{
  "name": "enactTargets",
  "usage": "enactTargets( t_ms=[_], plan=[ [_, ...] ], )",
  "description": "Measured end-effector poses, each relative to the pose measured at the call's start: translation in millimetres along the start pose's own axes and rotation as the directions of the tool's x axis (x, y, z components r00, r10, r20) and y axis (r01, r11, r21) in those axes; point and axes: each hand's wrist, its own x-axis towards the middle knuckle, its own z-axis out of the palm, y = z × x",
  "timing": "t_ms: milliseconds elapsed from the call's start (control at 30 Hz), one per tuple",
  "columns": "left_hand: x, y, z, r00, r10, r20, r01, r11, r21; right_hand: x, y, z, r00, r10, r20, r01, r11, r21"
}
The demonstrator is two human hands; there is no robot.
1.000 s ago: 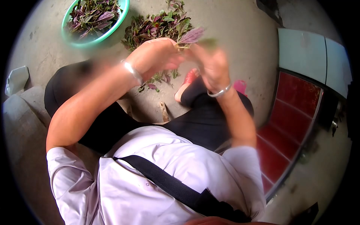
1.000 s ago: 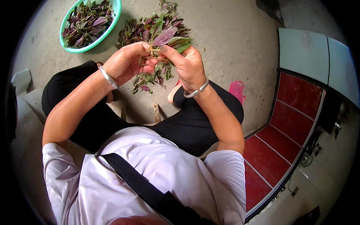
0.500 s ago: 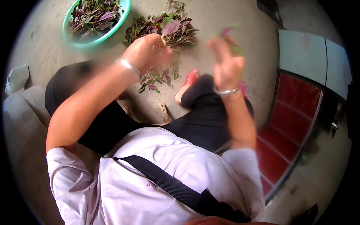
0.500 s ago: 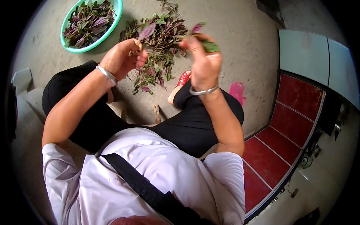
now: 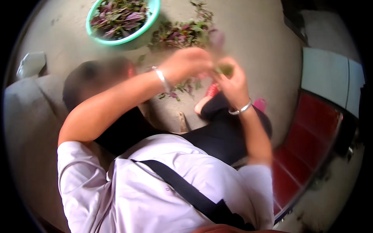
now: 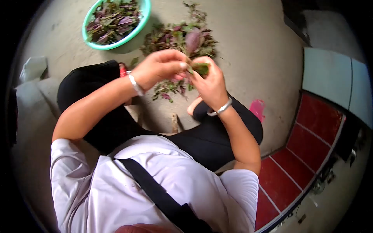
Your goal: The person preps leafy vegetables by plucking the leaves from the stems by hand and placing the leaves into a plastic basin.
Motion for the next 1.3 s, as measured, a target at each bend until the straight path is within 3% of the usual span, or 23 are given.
enactTargets(
  t_ms=[67,133,200,233,267,333,367,400,467,533,567,600,667,700,733,800,867,1000,1033,1133,1200,1233,1300],
  plan=[
    [7.7,-17.3,-3.1,0.998,0.059,0.032,-0.061,0.996,0.059,3.5,16.3,6.0,0.983,-0.181,0.01,0.182,0.983,-0.034],
    [7.5,-14.9,-6.9,0.997,0.075,-0.001,-0.073,0.983,0.166,5.6,15.0,11.5,0.989,-0.134,0.055,0.137,0.989,-0.054],
    [9.4,-11.8,-19.7,0.95,0.292,-0.107,-0.208,0.853,0.479,2.2,1.8,14.7,0.995,-0.058,0.087,0.057,0.998,0.007],
    [11.0,-2.8,-30.2,0.916,0.366,-0.162,-0.208,0.781,0.589,8.3,15.9,16.2,0.987,-0.118,0.105,0.103,0.986,0.135],
    [12.2,8.1,-42.6,0.875,0.44,-0.203,-0.192,0.7,0.688,12.9,20.5,14.2,0.986,-0.118,0.115,0.102,0.986,0.135],
    [0.2,48.8,-64.5,0.809,0.563,-0.167,-0.071,0.376,0.924,15.0,27.5,8.1,0.986,-0.107,0.125,0.089,0.986,0.138],
    [-6.5,64.1,-82.0,0.714,0.686,-0.136,0.075,0.118,0.99,14.2,21.5,6.8,0.991,0.003,0.134,-0.015,0.996,0.09],
    [-13.2,76.4,-96.0,0.618,0.784,-0.06,0.249,-0.122,0.961,17.5,26.2,6.4,0.989,-0.014,0.15,0.006,0.999,0.054],
    [-27.4,96.7,-101.0,0.624,0.722,-0.298,0.206,0.217,0.954,25.1,43.3,7.1,0.981,-0.04,0.189,0.044,0.999,-0.016],
    [-32.8,86.3,-97.3,0.494,0.859,-0.136,0.191,0.045,0.981,34.9,55.3,10.9,0.969,0.047,0.242,-0.037,0.998,-0.047],
    [-40.1,98.0,-84.8,0.566,0.824,-0.027,0.204,-0.108,0.973,44.8,67.9,12.5,0.954,0.106,0.281,-0.082,0.992,-0.093],
    [-42.1,100.5,-80.2,0.615,0.783,-0.09,0.18,-0.029,0.983,54.4,82.2,15.8,0.935,0.161,0.316,-0.123,0.983,-0.136],
    [-44.2,102.9,-75.8,0.705,0.68,-0.202,0.152,0.133,0.979,82.8,111.3,27.6,0.947,0.006,0.321,0.121,0.919,-0.374],
    [-47.0,102.4,-66.4,0.633,0.743,-0.217,0.137,0.168,0.976,98.8,127.2,35.2,0.936,-0.072,0.344,0.241,0.843,-0.481],
    [-49.3,102.9,-66.1,0.609,0.755,-0.243,0.115,0.219,0.969,115.7,143.8,45.3,0.944,-0.097,0.314,0.251,0.83,-0.498],
    [-49.2,106.8,-68.3,0.563,0.77,-0.298,0.072,0.314,0.947,146.3,159.0,69.8,0.963,0.028,0.267,0.117,0.852,-0.51],
    [-52.1,108.5,-57.1,0.54,0.79,-0.291,0.064,0.306,0.95,164.6,166.0,94.1,0.976,0.124,0.179,-0.014,0.857,-0.516],
    [-37.8,101.4,-83.3,0.624,0.754,-0.204,0.0,0.261,0.965,200.5,243.4,151.4,0.912,0.404,0.07,-0.338,0.838,-0.429],
    [-38.1,98.0,-90.7,0.648,0.743,-0.164,-0.032,0.242,0.97,199.0,236.7,160.1,0.915,0.403,0.029,-0.346,0.819,-0.458],
    [-41.8,100.3,-76.4,0.701,0.685,-0.197,0.103,0.176,0.979,199.9,221.5,177.5,0.913,0.407,-0.017,-0.354,0.773,-0.526],
    [-37.2,96.7,-80.3,0.708,0.696,-0.12,0.107,0.063,0.992,205.7,229.1,192.5,0.916,0.357,-0.182,-0.391,0.694,-0.604],
    [-35.7,93.7,-81.7,0.701,0.709,-0.072,0.12,-0.019,0.993,209.9,229.8,191.8,0.892,0.411,-0.186,-0.437,0.686,-0.582],
    [-35.0,99.9,-78.2,0.722,0.677,-0.142,0.085,0.117,0.989,217.3,227.7,183.7,0.838,0.512,-0.191,-0.526,0.661,-0.535]
  ],
)
